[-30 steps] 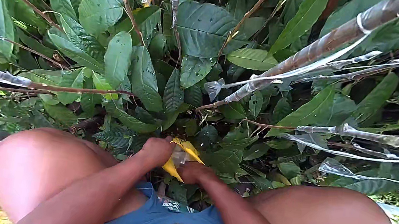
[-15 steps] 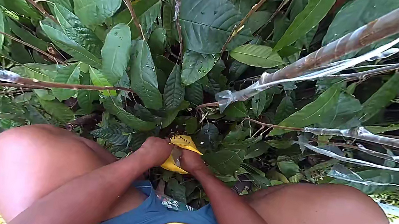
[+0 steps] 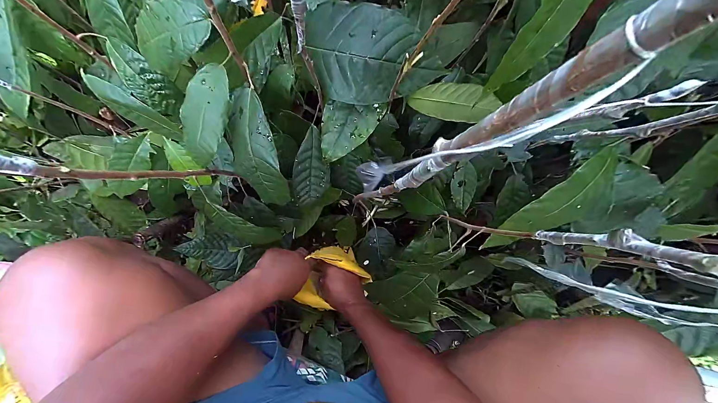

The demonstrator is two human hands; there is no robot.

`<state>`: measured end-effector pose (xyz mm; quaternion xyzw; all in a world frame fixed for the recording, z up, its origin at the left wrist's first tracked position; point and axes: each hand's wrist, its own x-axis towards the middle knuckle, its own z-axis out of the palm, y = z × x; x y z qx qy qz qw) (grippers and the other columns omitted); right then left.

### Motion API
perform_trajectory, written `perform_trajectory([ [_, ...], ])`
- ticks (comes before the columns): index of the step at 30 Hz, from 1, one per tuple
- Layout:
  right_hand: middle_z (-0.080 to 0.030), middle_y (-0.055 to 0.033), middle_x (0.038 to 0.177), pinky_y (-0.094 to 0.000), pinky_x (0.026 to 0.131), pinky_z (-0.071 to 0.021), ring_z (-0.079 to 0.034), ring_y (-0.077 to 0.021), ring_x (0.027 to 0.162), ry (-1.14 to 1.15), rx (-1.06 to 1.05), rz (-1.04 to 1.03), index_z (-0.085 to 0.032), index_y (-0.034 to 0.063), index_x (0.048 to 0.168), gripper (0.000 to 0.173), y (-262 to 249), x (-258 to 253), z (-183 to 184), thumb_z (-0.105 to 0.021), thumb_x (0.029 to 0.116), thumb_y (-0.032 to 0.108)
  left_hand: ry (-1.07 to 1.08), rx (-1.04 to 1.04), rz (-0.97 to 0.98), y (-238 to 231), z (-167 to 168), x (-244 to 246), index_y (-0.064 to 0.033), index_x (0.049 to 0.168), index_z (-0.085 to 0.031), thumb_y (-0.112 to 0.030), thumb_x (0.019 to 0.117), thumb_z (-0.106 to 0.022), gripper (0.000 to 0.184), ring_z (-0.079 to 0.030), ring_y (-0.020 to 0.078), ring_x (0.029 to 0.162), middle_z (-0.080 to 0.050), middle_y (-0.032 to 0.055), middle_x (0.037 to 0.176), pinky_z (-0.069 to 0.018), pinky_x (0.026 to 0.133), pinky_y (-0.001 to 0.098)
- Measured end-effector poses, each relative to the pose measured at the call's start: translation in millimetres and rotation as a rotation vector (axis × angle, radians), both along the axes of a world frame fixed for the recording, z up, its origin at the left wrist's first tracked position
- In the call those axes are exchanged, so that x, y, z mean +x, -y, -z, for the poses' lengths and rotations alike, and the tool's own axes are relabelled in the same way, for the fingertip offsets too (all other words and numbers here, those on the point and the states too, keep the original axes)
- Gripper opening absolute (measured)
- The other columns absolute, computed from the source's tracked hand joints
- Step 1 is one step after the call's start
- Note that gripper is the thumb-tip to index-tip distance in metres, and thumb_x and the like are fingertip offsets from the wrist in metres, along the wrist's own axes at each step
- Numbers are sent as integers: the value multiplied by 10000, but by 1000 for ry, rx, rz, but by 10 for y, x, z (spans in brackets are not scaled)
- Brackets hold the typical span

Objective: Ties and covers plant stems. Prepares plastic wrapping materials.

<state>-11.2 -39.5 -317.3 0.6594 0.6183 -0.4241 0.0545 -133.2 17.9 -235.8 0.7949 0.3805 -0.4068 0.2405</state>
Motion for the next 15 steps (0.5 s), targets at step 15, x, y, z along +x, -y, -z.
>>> perform_trajectory([
  [15,-628,-224,1374,-640,1081,-428,-560,-417,1330,124,21,-71,-644,70,1330,384,-76,-71,100,-417,1084,260,-10,9,10,-6,21,-6,-116,1476,-505,-12,890,-637,609,-617,460,1168,-510,216,1454,-542,844,649],
])
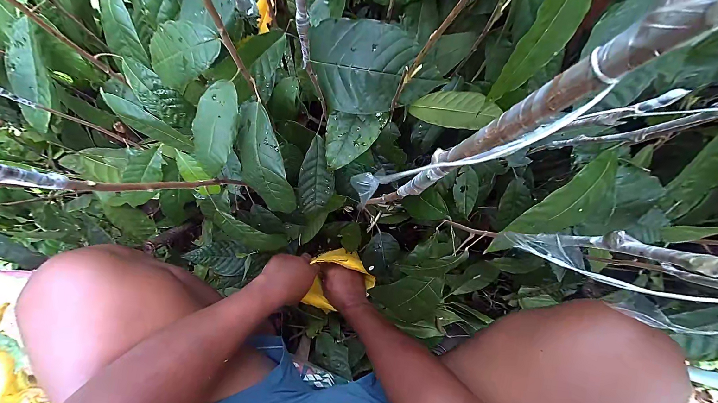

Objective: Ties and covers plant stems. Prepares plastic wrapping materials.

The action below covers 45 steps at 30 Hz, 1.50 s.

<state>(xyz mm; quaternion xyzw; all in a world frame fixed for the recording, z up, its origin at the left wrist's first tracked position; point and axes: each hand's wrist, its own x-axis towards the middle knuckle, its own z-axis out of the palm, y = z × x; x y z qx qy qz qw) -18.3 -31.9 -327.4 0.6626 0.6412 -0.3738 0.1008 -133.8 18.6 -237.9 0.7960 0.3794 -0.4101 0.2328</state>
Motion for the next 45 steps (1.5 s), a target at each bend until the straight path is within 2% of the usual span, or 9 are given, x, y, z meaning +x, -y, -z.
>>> perform_trajectory([
  [4,-577,-182,1466,-581,1167,-367,-501,-358,1407,-104,-60,76,-628,117,1393,386,-61,80,-136,-446,1092,274,15,-6,-28,-47,-35,-16,-148,1489,-506,-23,894,-638,622,-602,460,1199,-505,213,1458,-540,853,659],
  [9,-673,-227,1147,-539,993,-480,-642,-348,1110,-317,-133,73,-666,-13,1166,312,-190,358,-452,-492,1082,231,141,-32,-127,-211,-66,-81,-131,1489,-510,-6,879,-673,644,-515,470,1320,-495,242,1461,-510,937,686],
  [13,-634,-132,1048,-363,855,-571,-657,-175,927,-782,-176,463,-578,-46,1142,218,-116,630,-661,-499,1075,146,380,-90,-194,-339,-206,-98,-100,1492,-520,-43,896,-671,617,-497,447,1348,-501,257,1472,-415,1082,639],
  [18,-677,-115,1039,-405,859,-610,-710,-208,914,-1201,-217,741,-514,-5,1160,152,-33,857,-681,-421,1091,92,629,-229,-325,-402,-295,-106,-144,1508,-516,-48,920,-681,619,-470,330,1417,-507,140,1529,-358,1163,578],
  [26,-670,-235,1236,-466,1053,-485,-645,-326,1176,-368,118,150,-661,-46,1243,329,20,441,-548,-503,1069,184,452,-54,-314,-270,-56,-112,-157,1349,-672,-268,989,-644,378,-433,429,1416,-488,244,1500,-369,1134,623],
  [30,-459,-258,1539,-545,1185,-361,-437,-408,1440,-100,-47,27,-455,-5,1515,516,118,136,-435,-549,1053,204,331,-67,-355,-5,189,-102,-29,1289,-663,-288,988,-650,397,-511,456,1326,-520,288,1423,-443,1061,634],
  [33,-494,-270,1492,-577,1133,-403,-473,-425,1398,-19,-112,24,-489,-21,1473,472,2,179,-770,-555,1036,142,221,-35,-280,134,220,-164,51,1253,-625,-17,922,-631,338,-543,498,1258,-503,317,1393,-499,978,644],
  [38,-677,-246,1214,-605,1029,-452,-620,-398,1196,-256,-215,-211,-704,-18,1180,300,-189,263,-839,-510,1048,169,131,-29,-180,175,38,-183,-121,1399,-594,8,948,-570,469,-546,536,1227,-403,328,1486,-523,920,660],
  [45,-601,-250,1382,-606,1104,-414,-550,-399,1328,-298,-277,-122,-623,-5,1339,348,-12,91,-2,-504,1035,114,-197,-84,-2,398,3,-226,20,1185,-677,-400,828,-818,569,-522,505,1266,-476,287,1456,-500,912,669],
])
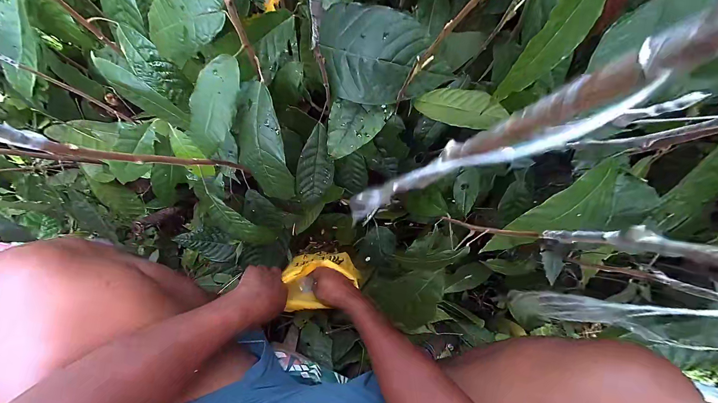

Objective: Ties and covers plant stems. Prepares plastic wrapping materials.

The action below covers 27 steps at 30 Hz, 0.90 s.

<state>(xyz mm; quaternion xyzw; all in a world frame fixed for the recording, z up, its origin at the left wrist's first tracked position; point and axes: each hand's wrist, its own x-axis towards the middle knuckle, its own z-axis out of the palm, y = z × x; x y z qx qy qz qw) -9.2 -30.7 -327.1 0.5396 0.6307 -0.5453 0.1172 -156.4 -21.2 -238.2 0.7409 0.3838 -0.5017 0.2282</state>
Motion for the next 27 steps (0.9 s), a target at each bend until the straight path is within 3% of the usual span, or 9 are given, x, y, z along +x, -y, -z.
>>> perform_trajectory([
  [2,-571,-245,1429,-607,1116,-404,-529,-395,1356,34,-23,32,-575,4,1400,391,0,-34,-114,-532,1031,129,-29,-9,1,-13,-46,1,17,1141,-683,-506,776,-830,655,-546,492,1237,-512,282,1416,-503,901,667],
  [4,-556,-249,1448,-617,1124,-395,-518,-402,1370,37,-20,38,-533,9,1444,442,6,-20,-142,-571,1022,137,-29,-20,-12,-91,-128,44,10,1112,-688,-502,792,-815,617,-562,485,1219,-536,275,1389,-505,892,671],
  [8,-548,-215,1479,-611,1139,-395,-518,-388,1383,45,-1,40,-502,74,1498,477,39,24,6,-556,1033,163,25,-38,-68,-208,-225,116,9,1137,-692,-211,895,-716,328,-572,476,1219,-561,243,1382,-499,894,699],
  [10,-547,-220,1478,-589,1156,-378,-507,-380,1392,49,-19,76,-520,50,1479,442,43,11,23,-530,1053,166,37,-63,-68,-245,-215,116,0,1139,-689,-178,915,-687,286,-586,470,1204,-592,233,1341,-494,885,706],
  [13,-536,-247,1479,-589,1162,-366,-488,-388,1408,116,-9,109,-535,-2,1445,415,80,-9,-89,-469,1071,165,33,-91,-51,-277,-201,96,-9,1141,-689,-220,914,-704,311,-589,470,1198,-597,234,1330,-492,885,708],
  [16,-539,-259,1470,-580,1171,-357,-481,-393,1412,39,45,75,-549,-10,1431,396,130,5,-131,-413,1079,108,-6,-118,3,-256,-179,58,-25,1067,-693,-387,855,-773,427,-617,444,1141,-631,217,1256,-499,860,685],
  [19,-623,-274,1322,-631,1065,-438,-576,-430,1283,-107,75,-131,-628,-26,1282,314,121,-23,38,-452,1024,7,-3,-140,19,-216,-177,49,-11,1020,-691,-433,839,-786,469,-623,433,1118,-651,220,1186,-500,862,667],
  [24,-552,-284,1440,-622,1142,-370,-503,-432,1381,-60,-43,-98,-530,-22,1434,392,178,-118,162,-418,1077,95,8,-143,19,-217,-215,91,-11,988,-682,-437,831,-794,468,-635,428,1093,-662,215,1137,-512,835,655],
  [27,-553,-270,1446,-607,1155,-365,-497,-407,1393,-18,-20,-51,-537,-15,1434,404,181,-143,260,-427,1076,136,14,-135,18,-224,-171,63,-10,1006,-678,-298,905,-718,307,-632,423,1114,-658,210,1171,-511,835,655],
])
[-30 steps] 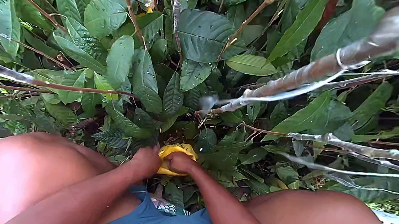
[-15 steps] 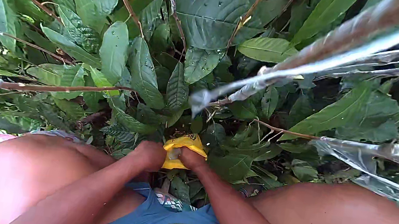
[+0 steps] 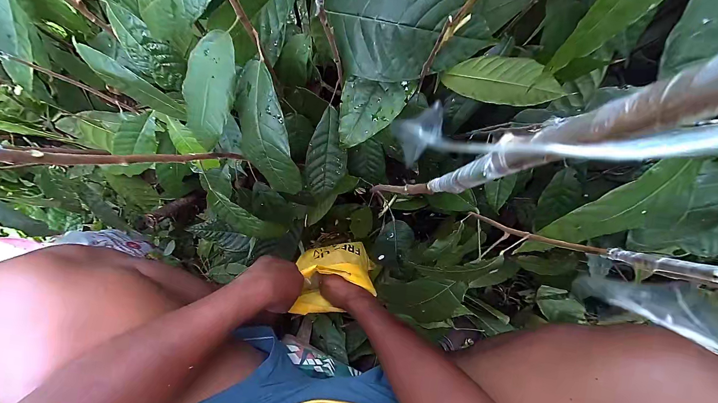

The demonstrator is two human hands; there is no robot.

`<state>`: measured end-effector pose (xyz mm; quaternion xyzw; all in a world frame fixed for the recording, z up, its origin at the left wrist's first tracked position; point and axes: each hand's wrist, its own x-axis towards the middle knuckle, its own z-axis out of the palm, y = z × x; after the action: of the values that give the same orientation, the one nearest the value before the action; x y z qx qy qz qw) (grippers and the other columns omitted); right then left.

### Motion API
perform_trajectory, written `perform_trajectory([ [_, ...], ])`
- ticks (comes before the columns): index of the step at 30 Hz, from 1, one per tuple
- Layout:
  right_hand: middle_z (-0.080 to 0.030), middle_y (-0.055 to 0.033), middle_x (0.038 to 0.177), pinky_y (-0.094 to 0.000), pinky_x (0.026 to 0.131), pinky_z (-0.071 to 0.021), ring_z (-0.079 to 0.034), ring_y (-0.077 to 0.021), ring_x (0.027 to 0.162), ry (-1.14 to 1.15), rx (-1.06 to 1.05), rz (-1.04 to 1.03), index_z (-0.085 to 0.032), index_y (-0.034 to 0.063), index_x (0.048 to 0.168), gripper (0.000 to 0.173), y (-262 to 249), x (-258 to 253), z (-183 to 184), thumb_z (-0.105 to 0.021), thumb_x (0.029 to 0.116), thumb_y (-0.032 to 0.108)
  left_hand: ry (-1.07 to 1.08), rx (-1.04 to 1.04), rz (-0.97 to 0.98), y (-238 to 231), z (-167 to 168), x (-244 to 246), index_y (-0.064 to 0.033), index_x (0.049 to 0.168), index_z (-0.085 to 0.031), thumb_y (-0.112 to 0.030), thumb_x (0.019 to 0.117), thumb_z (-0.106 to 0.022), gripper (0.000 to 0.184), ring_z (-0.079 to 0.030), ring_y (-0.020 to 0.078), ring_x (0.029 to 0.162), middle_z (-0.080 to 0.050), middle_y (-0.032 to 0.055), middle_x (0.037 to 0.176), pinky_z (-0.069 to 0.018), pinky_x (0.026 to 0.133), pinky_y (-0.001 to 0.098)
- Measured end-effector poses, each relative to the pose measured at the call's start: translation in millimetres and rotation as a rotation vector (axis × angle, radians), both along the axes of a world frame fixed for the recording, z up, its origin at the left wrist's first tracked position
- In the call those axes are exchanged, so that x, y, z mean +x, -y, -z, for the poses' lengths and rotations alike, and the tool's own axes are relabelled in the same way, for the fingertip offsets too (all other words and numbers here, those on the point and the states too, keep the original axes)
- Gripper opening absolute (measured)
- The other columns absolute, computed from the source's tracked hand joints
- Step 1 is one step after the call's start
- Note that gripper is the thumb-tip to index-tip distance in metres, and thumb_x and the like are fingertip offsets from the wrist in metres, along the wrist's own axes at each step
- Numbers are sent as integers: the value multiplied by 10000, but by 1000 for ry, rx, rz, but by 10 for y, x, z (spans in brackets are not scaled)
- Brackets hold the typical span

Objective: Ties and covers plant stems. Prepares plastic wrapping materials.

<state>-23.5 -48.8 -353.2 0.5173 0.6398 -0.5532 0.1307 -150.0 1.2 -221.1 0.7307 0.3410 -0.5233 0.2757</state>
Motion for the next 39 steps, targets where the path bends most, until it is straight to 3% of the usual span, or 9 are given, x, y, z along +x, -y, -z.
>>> perform_trajectory([
  [6,-626,-268,1327,-607,1091,-420,-568,-413,1303,-38,-38,-2,-587,2,1366,368,-65,-34,-20,-498,1053,172,25,6,-11,16,25,-39,-10,1031,-681,-230,921,-679,246,-622,428,1148,-647,210,1217,-509,848,668],
  [11,-619,-235,1368,-616,1068,-447,-567,-395,1321,132,-51,37,-605,21,1358,396,-86,-137,-346,-515,1044,244,34,17,-9,37,-9,-33,-4,1024,-684,-232,907,-705,257,-619,424,1148,-637,208,1236,-514,855,659],
  [20,-666,-213,1278,-604,1002,-488,-610,-393,1245,314,123,192,-693,35,1211,321,41,-416,-260,-556,1000,234,61,47,-24,26,-82,-9,-16,1010,-685,-358,807,-811,417,-626,410,1125,-647,193,1205,-518,850,642],
  [22,-659,-209,1289,-595,1012,-482,-601,-386,1258,326,133,200,-690,36,1217,325,46,-443,-263,-556,997,233,64,41,-45,22,-55,-19,-5,1008,-681,-303,834,-793,362,-624,417,1128,-647,202,1205,-515,852,649],
  [27,-625,-262,1318,-599,1101,-398,-558,-415,1293,366,131,214,-675,-72,1186,343,18,-495,-268,-553,1002,191,92,56,-110,59,7,20,9,1017,-683,-137,888,-687,195,-626,428,1128,-649,212,1210,-515,848,662],
  [30,-649,-231,1305,-625,1066,-429,-575,-406,1282,346,107,204,-700,-21,1172,343,-29,-462,-172,-575,992,242,82,66,-118,34,35,4,14,1057,-682,-130,902,-669,212,-618,433,1155,-634,215,1257,-514,859,669],
  [33,-640,-184,1352,-633,1026,-478,-588,-380,1288,255,89,196,-683,59,1254,386,-98,-300,-71,-614,979,322,81,80,-135,-41,39,-30,17,1062,-679,-151,914,-667,224,-617,442,1158,-641,224,1246,-505,862,681],
  [39,-641,-245,1305,-609,1050,-462,-607,-384,1255,90,61,106,-646,-26,1245,356,-190,7,-137,-515,1045,238,70,106,-149,-103,29,-58,15,1050,-678,-153,915,-659,216,-626,438,1144,-658,231,1203,-503,857,678],
])
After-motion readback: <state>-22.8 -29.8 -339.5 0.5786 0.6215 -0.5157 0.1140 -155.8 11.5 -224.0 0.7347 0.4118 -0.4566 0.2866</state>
